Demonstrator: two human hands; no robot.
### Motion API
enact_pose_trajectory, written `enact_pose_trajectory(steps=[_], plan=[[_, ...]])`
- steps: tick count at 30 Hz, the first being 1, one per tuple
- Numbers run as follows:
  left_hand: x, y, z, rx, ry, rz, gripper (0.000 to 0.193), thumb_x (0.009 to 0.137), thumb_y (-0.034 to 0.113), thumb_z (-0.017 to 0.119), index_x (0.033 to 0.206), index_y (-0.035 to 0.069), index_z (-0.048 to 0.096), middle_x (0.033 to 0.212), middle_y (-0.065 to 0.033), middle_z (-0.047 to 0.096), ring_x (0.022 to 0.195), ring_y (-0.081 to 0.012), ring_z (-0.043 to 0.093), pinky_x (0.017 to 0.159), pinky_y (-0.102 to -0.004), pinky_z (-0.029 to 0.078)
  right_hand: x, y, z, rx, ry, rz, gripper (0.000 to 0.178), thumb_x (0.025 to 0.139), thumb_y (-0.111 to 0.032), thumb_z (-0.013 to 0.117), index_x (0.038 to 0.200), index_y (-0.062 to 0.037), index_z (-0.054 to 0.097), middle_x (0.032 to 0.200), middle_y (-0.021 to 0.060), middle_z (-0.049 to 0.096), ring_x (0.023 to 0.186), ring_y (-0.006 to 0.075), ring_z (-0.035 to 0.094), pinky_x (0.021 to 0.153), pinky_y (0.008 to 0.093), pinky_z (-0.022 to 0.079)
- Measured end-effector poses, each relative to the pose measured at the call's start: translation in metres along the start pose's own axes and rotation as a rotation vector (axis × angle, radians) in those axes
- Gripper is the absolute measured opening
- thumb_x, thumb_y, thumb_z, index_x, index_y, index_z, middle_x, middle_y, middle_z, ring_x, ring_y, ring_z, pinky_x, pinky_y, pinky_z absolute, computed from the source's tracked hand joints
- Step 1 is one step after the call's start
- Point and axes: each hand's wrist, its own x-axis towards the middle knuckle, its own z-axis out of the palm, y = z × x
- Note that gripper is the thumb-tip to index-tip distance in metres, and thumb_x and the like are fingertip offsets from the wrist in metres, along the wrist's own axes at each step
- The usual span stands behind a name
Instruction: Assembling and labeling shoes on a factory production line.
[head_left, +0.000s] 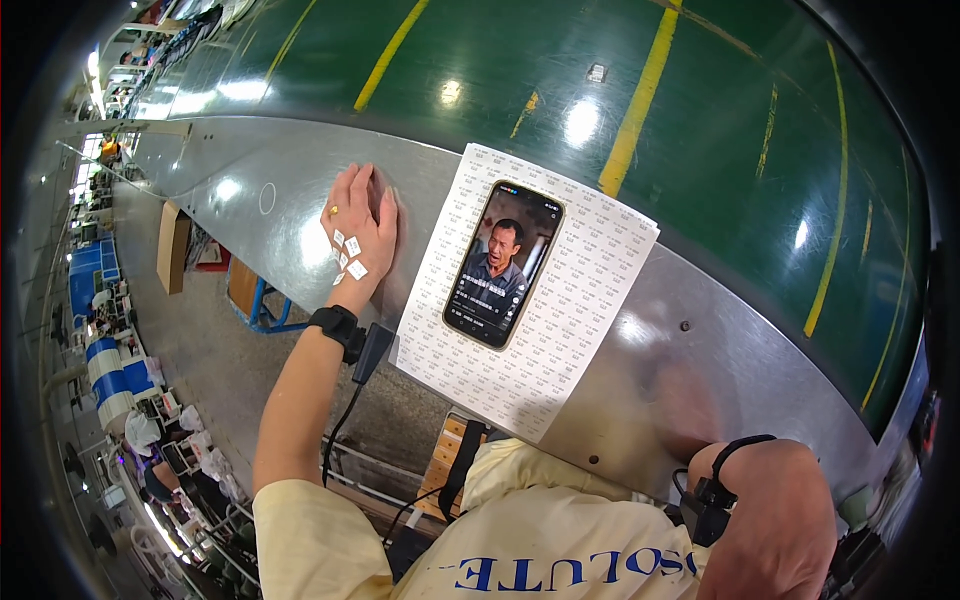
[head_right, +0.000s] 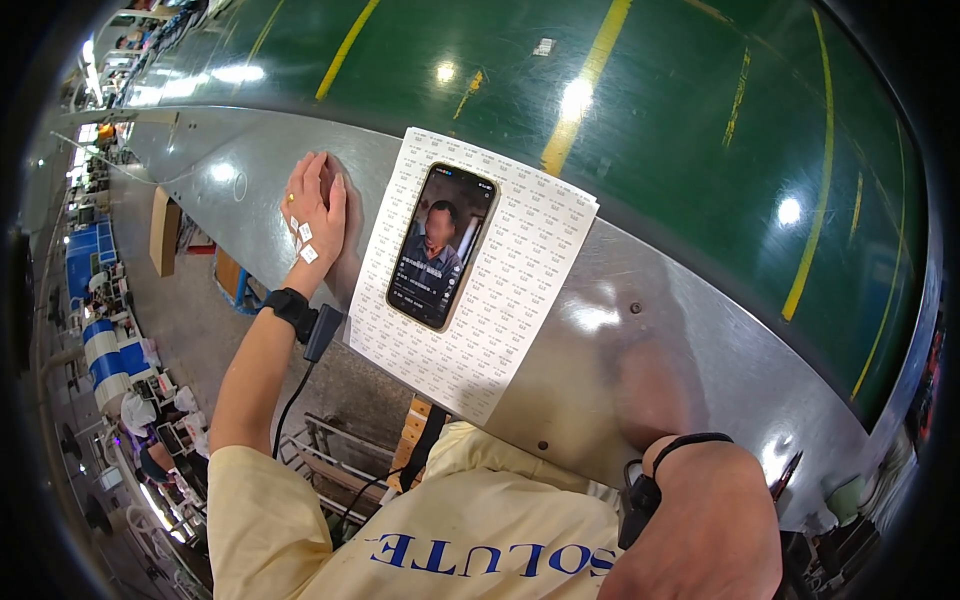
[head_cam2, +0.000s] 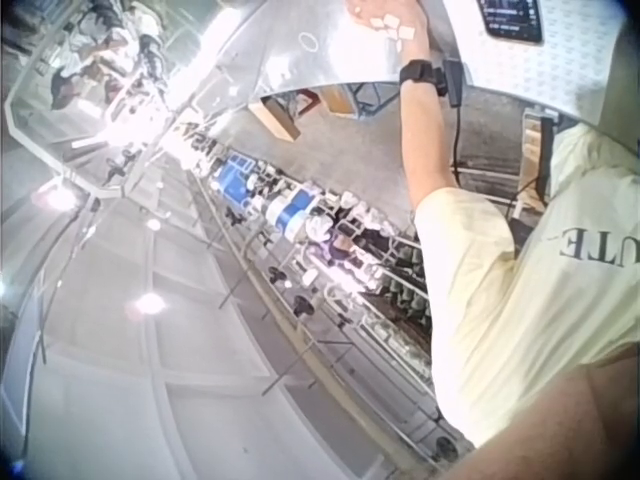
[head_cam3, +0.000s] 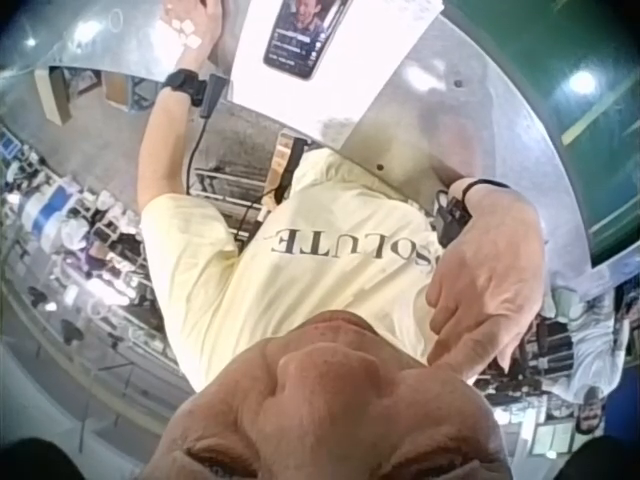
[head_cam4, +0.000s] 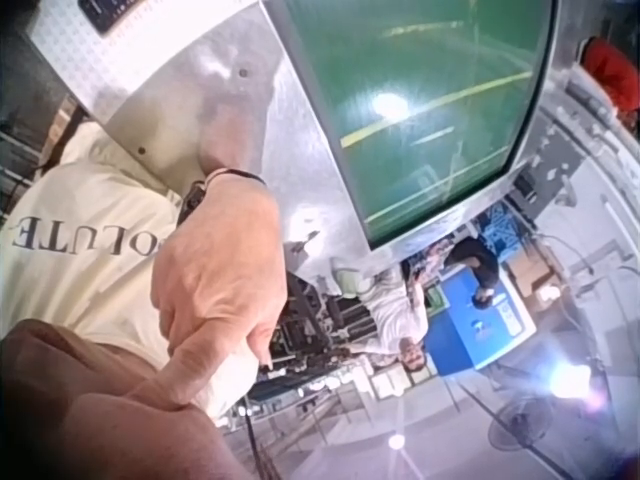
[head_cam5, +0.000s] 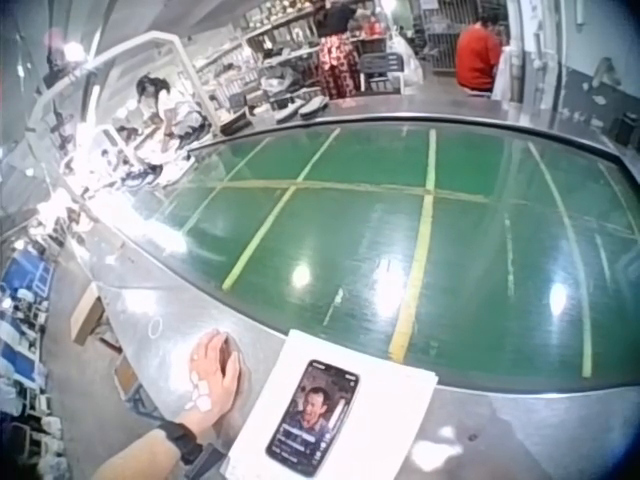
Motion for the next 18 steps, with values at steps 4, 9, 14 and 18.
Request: enact_pose_trajectory(steps=[4,9,14,18], plan=[[0.0,0.001,0.001,-0.012,0.005,0.002,0.044,0.086,0.026,0.053,0.125,0.007,0.048,0.129,-0.0157,0.045,0.123,-0.0329,0.04,0.102,-0.0454,0.024,0.003,0.0,-0.002,0.052,0.002,0.035,0.025,0.09,-0.012,0.037,0.067,-0.0037,0.039,0.062,0.0067,0.046,0.057,0.0202,0.048,0.047,0.0312,0.039],[-0.001,-0.001,0.002,0.0,0.012,0.011,0.044,0.085,0.026,0.053,0.124,0.007,0.049,0.129,-0.0158,0.045,0.123,-0.0328,0.039,0.102,-0.0454,0.024,0.006,-0.001,-0.005,0.143,0.008,0.092,0.025,0.091,-0.012,0.037,0.068,-0.0037,0.04,0.063,0.0077,0.047,0.059,0.0207,0.048,0.049,0.0315,0.04],[-0.001,0.001,0.001,0.01,0.007,0.005,0.044,0.085,0.026,0.053,0.124,0.007,0.049,0.129,-0.0157,0.045,0.123,-0.0328,0.039,0.101,-0.045,0.024,0.019,0.008,-0.014,0.186,0.037,-0.029,0.025,0.093,-0.019,0.041,0.091,0.0062,0.041,0.081,0.017,0.053,0.067,0.0233,0.056,0.054,0.0312,0.043],[0.001,0.001,0.001,-0.01,0.009,0.008,0.043,0.085,0.026,0.053,0.124,0.008,0.049,0.129,-0.0155,0.046,0.122,-0.0324,0.04,0.101,-0.0451,0.023,0.025,0.009,-0.019,0.252,0.033,-0.054,0.045,0.095,-0.023,0.045,0.117,0.0161,0.044,0.098,0.025,0.06,0.071,0.0251,0.061,0.055,0.0314,0.043]])
